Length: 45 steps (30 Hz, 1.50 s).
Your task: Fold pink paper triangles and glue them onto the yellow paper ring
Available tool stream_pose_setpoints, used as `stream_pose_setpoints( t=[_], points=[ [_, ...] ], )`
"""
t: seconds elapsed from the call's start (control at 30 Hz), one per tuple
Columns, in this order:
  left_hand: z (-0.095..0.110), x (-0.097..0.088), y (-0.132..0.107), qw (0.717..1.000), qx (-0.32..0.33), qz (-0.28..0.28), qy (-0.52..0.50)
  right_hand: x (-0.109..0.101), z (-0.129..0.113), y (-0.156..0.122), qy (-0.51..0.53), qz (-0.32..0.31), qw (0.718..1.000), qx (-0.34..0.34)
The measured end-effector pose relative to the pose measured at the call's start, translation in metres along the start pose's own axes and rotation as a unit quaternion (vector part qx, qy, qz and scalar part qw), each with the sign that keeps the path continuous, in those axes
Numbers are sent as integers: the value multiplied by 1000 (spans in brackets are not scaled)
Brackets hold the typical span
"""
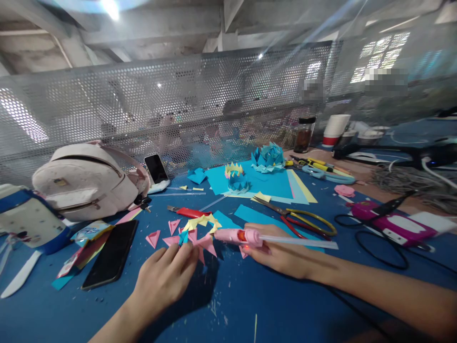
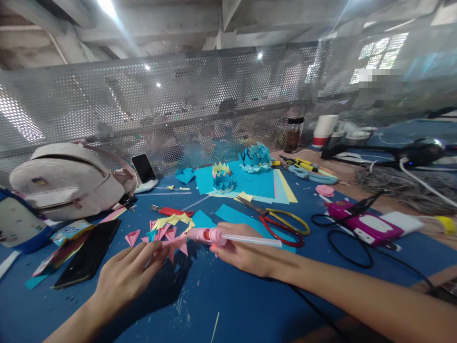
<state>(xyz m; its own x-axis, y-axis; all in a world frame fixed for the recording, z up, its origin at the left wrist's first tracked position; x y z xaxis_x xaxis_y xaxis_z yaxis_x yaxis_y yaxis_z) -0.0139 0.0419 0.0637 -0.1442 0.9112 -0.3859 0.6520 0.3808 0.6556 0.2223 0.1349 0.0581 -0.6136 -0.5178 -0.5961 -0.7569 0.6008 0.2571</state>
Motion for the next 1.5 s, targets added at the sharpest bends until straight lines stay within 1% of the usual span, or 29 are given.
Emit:
stream_pose_setpoints(
  t=[0.67, 1.07, 1.5],
  points=[
    [0, 0, -1, 1000, 2, -7, -3, -2, -3, 0, -22, -1, 1000, 19],
    [0, 1, 0, 1000, 2, -12, 5, -4, -9, 0, -16, 6, 1000, 8],
    [1, 2, -2, 1000, -1, -17, 4, -4, -3, -1, -12, 3, 1000, 14]
  ],
)
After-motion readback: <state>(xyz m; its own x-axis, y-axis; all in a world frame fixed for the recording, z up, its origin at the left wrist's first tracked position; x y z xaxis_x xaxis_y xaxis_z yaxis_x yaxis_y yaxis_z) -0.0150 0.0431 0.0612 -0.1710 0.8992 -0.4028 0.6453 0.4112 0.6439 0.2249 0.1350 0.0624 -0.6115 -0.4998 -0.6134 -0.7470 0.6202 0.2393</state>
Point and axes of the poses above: each hand's wrist, its own y-axis towards the middle knuckle, its own x-axis out of the palm, z = x × y, the point moved 3 cm from there along y, towards the middle knuckle, and after that the axes turned 15 degrees about y, right-handed, at the moved point
